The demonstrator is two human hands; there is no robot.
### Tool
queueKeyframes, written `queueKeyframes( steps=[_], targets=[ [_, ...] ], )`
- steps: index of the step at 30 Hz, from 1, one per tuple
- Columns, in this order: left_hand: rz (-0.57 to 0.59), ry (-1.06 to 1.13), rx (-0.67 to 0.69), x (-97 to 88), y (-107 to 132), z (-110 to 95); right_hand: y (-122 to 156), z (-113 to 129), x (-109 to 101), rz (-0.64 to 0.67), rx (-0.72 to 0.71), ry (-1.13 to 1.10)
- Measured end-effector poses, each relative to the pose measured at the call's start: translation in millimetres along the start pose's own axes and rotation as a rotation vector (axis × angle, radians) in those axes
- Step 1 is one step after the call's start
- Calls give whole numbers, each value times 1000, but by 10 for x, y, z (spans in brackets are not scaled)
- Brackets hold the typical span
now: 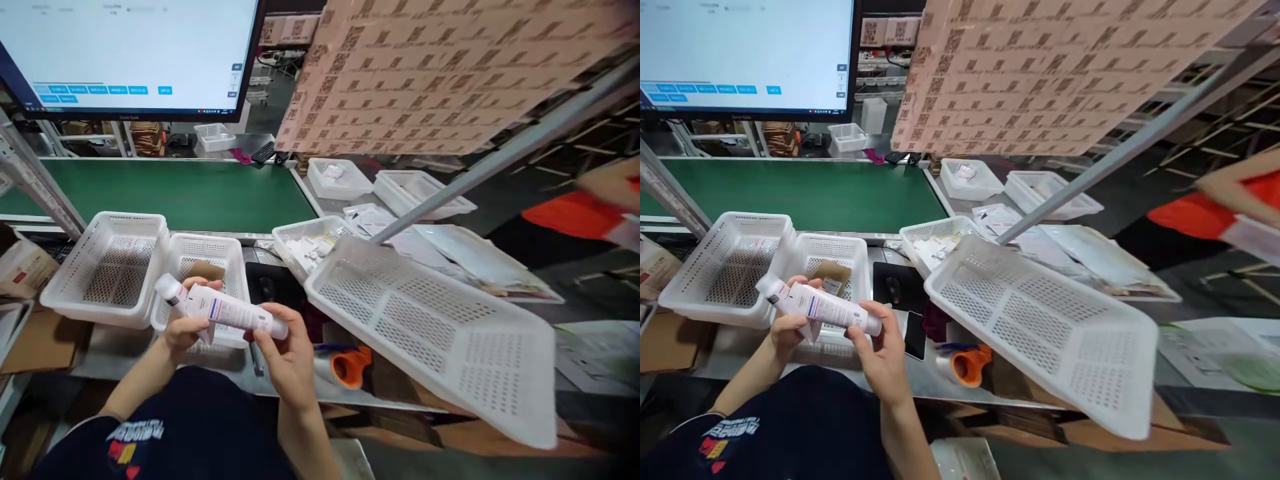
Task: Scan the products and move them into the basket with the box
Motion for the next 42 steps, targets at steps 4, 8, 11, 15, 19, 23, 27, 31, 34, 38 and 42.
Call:
queueKeyframes(
  steps=[4, 8, 11, 15, 19, 23, 27, 31, 34, 38, 42],
  targets=[
    [20, 70, 32, -54, 60, -11, 35, 31, 36, 24, -62, 39],
    [118, 174, 64, 16, 42, -59, 100, 89, 84, 26, -205, 167],
    [196, 238, 139, 112, -2, -135, 138, 133, 140, 62, -300, 217],
    [212, 252, 154, 163, -19, -162, 147, 163, 181, 97, -329, 214],
    [134, 215, 138, 115, 13, -142, 166, 176, 190, 97, -334, 216],
    [45, 15, 124, 81, -56, -165, 152, 32, 127, -2, -255, 232],
    [-167, -154, 135, 13, -199, -258, 9, -276, -64, -244, -101, 255],
    [-320, -167, 124, -11, -229, -290, -165, -412, 28, -113, -179, 553],
    [-391, -143, 90, 58, -180, -233, -161, -397, 276, 112, -259, 525],
    [-321, -114, -73, 237, -98, -160, -109, -322, 549, 243, -254, 423],
    [-207, -136, -129, 328, -54, -273, -124, -222, 459, 58, -144, 329]
  ],
)
Point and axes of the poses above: each hand's wrist, its own y-axis away from the middle knuckle, its own x-axis out of the palm, z = x × y, the point moved 4 cm from there along -y, towards the middle knuckle, and after that the axes turned 8 degrees about x, right-handed, at the moved point
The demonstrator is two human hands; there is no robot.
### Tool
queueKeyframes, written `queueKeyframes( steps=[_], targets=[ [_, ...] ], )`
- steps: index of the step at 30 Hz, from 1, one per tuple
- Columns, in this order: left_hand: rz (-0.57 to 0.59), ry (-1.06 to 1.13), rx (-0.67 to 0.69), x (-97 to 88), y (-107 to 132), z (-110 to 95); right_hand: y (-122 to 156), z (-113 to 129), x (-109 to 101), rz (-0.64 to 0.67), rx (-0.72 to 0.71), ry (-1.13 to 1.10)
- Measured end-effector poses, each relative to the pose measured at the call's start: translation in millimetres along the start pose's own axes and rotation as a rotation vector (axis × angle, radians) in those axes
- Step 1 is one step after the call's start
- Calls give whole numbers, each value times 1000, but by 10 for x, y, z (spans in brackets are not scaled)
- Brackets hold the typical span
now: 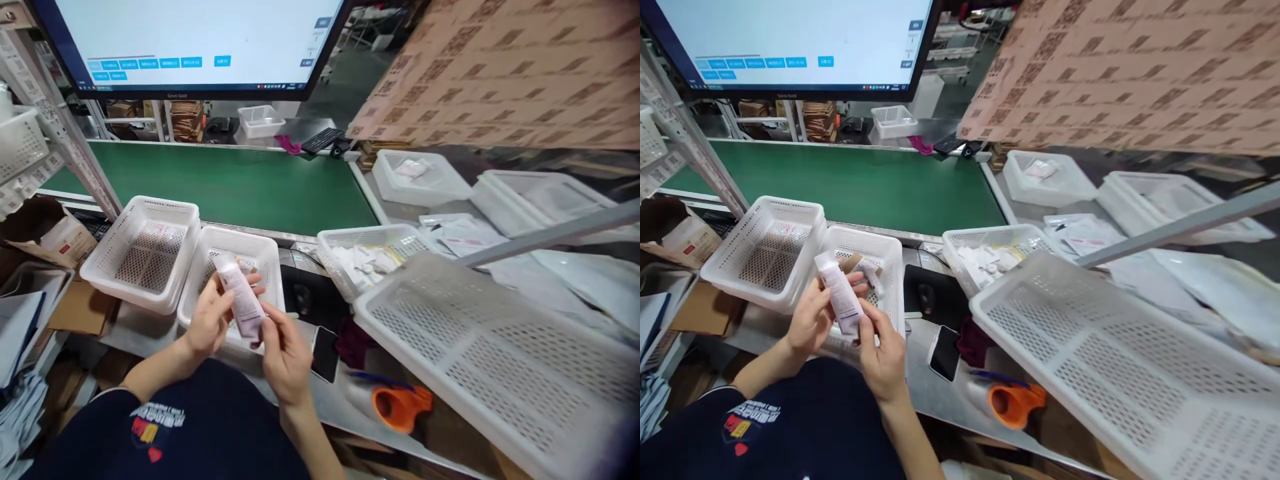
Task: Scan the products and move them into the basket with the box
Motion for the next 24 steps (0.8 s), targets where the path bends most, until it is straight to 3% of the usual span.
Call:
queueKeyframes(
  steps=[4, 9, 11, 24],
  targets=[
    [69, -121, -14, -29, 8, -104, 35, 104, -197, -97, 28, -25],
    [76, -133, 11, -16, 5, -101, 52, 93, -249, -34, 347, -357],
    [80, -141, 16, 5, 6, -90, 55, 82, -253, -8, 412, -458],
    [60, -189, 38, 22, -6, -54, 60, -4, -269, -30, 460, -501]
  ],
)
Point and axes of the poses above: each hand's wrist, its own y-axis away from the middle knuckle, its own x-axis out of the palm, z = x × y, the point moved 4 cm from there along -y, towards the middle knuckle, and after that the axes turned 8 degrees about x, right-handed, at the moved point
